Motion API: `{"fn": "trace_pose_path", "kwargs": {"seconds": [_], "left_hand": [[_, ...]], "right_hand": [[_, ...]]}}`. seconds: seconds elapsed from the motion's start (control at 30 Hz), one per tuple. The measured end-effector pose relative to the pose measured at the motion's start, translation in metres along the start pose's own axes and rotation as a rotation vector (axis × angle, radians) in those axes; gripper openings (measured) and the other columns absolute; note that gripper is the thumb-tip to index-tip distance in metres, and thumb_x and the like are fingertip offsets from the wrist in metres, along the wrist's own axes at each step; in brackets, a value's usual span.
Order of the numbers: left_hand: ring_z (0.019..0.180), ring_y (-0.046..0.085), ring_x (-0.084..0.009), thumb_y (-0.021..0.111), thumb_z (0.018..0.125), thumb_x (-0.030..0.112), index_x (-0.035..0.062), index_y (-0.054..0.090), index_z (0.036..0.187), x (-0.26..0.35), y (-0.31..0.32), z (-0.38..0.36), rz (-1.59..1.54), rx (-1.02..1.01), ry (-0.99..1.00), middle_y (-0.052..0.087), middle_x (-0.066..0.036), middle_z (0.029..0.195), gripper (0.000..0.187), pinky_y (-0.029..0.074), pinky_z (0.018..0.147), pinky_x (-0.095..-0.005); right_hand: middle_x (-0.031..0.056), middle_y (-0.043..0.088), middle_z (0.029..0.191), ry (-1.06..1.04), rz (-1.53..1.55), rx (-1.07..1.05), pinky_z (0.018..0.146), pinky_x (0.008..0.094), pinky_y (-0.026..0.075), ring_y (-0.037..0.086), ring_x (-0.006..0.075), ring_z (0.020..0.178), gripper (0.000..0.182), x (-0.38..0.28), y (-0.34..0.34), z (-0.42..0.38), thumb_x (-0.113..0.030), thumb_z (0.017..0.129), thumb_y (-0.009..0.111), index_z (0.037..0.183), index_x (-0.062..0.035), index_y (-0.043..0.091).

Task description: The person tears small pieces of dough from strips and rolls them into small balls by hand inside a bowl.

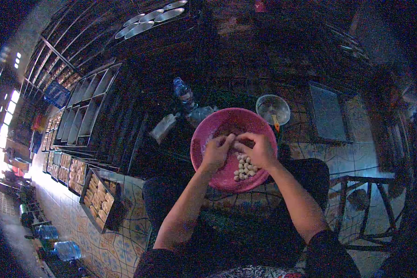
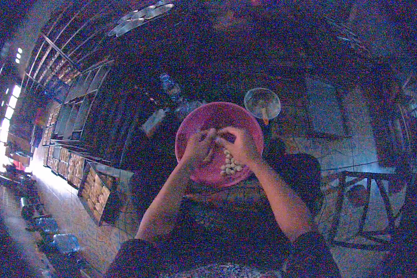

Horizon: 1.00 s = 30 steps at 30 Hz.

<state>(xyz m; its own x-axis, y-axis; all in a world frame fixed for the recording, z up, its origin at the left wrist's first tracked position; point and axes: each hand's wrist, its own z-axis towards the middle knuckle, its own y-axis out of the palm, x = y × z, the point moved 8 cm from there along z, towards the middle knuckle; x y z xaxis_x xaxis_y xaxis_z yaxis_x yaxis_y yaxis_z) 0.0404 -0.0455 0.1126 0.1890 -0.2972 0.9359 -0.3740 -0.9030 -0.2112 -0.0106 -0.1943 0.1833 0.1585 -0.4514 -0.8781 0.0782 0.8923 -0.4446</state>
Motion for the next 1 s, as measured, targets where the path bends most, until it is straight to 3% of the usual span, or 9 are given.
{"fn": "trace_pose_path", "kwargs": {"seconds": [0.03, 0.27, 0.33, 0.43, 0.63, 0.73, 0.83, 0.9, 1.0], "left_hand": [[0.081, 0.057, -0.0097, 0.058, 0.103, 0.041, 0.0027, 0.073, 0.099, -0.002, -0.002, 0.001, 0.001, 0.031, -0.052, 0.069, -0.001, 0.087, 0.041, 0.049, 0.073, -0.0325], [0.092, 0.062, -0.0149, 0.061, 0.101, 0.038, 0.003, 0.071, 0.104, 0.012, 0.005, -0.005, -0.306, -0.024, 0.003, 0.071, -0.007, 0.096, 0.036, 0.051, 0.077, -0.0333], [0.097, 0.069, -0.0228, 0.069, 0.096, 0.031, 0.0012, 0.072, 0.104, 0.047, -0.009, -0.021, -0.084, 0.174, 0.395, 0.074, -0.012, 0.098, 0.031, 0.053, 0.084, -0.0344], [0.103, 0.071, -0.0279, 0.074, 0.091, 0.025, 0.0012, 0.074, 0.106, 0.062, -0.009, -0.025, 0.345, 0.116, 0.457, 0.074, -0.015, 0.104, 0.028, 0.054, 0.089, -0.0358], [0.1, 0.071, -0.0265, 0.072, 0.092, 0.023, 0.0029, 0.075, 0.106, 0.058, -0.01, -0.025, 0.356, 0.083, 0.371, 0.074, -0.015, 0.107, 0.025, 0.053, 0.09, -0.0359], [0.098, 0.071, -0.0234, 0.07, 0.095, 0.022, 0.0018, 0.073, 0.11, 0.047, -0.009, -0.023, 0.191, 0.001, 0.19, 0.075, -0.013, 0.106, 0.025, 0.052, 0.09, -0.035], [0.097, 0.07, -0.0215, 0.067, 0.096, 0.021, 0.0007, 0.071, 0.113, 0.04, -0.004, -0.021, -0.025, -0.03, 0.127, 0.075, -0.013, 0.105, 0.027, 0.052, 0.089, -0.035], [0.097, 0.07, -0.0214, 0.066, 0.097, 0.021, 0.0003, 0.07, 0.114, 0.053, -0.007, -0.025, 0.112, -0.029, 0.176, 0.075, -0.013, 0.106, 0.027, 0.052, 0.089, -0.0354], [0.097, 0.07, -0.0208, 0.064, 0.098, 0.021, -0.0003, 0.07, 0.114, 0.053, -0.01, -0.021, 0.309, 0.005, 0.293, 0.075, -0.013, 0.106, 0.027, 0.052, 0.089, -0.0357]], "right_hand": [[0.0126, 0.074, 0.109, 0.0, -0.001, 0.004, 0.096, 0.0372, 0.052, 0.07, 0.0254, 0.103, 0.03, -0.002, -0.002, 0.001, -0.025, 0.088, 0.077, 0.108, -0.0026, 0.073], [0.0068, 0.075, 0.103, 0.181, 0.246, 0.132, 0.091, 0.0328, 0.053, 0.069, 0.0152, 0.097, 0.023, 0.032, -0.005, 0.0, -0.019, 0.094, 0.072, 0.11, -0.0021, 0.073], [0.0061, 0.075, 0.103, 0.181, 0.241, 0.171, 0.092, 0.0321, 0.052, 0.069, 0.0148, 0.099, 0.024, 0.032, -0.008, -0.005, -0.019, 0.094, 0.072, 0.11, -0.0026, 0.073], [0.009, 0.075, 0.108, 0.137, 0.205, 0.173, 0.096, 0.0333, 0.051, 0.069, 0.0183, 0.102, 0.027, 0.019, -0.007, -0.007, -0.026, 0.094, 0.072, 0.11, -0.0042, 0.074], [0.0059, 0.071, 0.112, 0.172, 0.394, 0.182, 0.097, 0.0339, 0.051, 0.066, 0.0176, 0.108, 0.026, 0.039, 0.003, -0.005, -0.013, 0.089, 0.076, 0.114, -0.0056, 0.069], [0.0058, 0.069, 0.112, 0.076, 0.407, 0.194, 0.097, 0.0349, 0.052, 0.065, 0.0201, 0.109, 0.03, 0.031, -0.002, 0.0, -0.009, 0.086, 0.078, 0.113, -0.0055, 0.067], [0.0083, 0.069, 0.112, -0.105, -0.005, 0.275, 0.097, 0.036, 0.053, 0.066, 0.0249, 0.109, 0.034, -0.009, -0.026, -0.002, -0.011, 0.086, 0.077, 0.118, -0.006, 0.067], [0.0107, 0.068, 0.112, -0.428, -0.335, 0.194, 0.098, 0.038, 0.052, 0.066, 0.0301, 0.109, 0.034, -0.048, -0.027, -0.004, -0.011, 0.088, 0.074, 0.121, -0.0076, 0.068], [0.0117, 0.068, 0.111, -0.435, -0.165, 0.038, 0.097, 0.0388, 0.053, 0.067, 0.0318, 0.105, 0.033, -0.036, -0.012, -0.008, -0.01, 0.089, 0.071, 0.122, -0.0094, 0.069]]}}
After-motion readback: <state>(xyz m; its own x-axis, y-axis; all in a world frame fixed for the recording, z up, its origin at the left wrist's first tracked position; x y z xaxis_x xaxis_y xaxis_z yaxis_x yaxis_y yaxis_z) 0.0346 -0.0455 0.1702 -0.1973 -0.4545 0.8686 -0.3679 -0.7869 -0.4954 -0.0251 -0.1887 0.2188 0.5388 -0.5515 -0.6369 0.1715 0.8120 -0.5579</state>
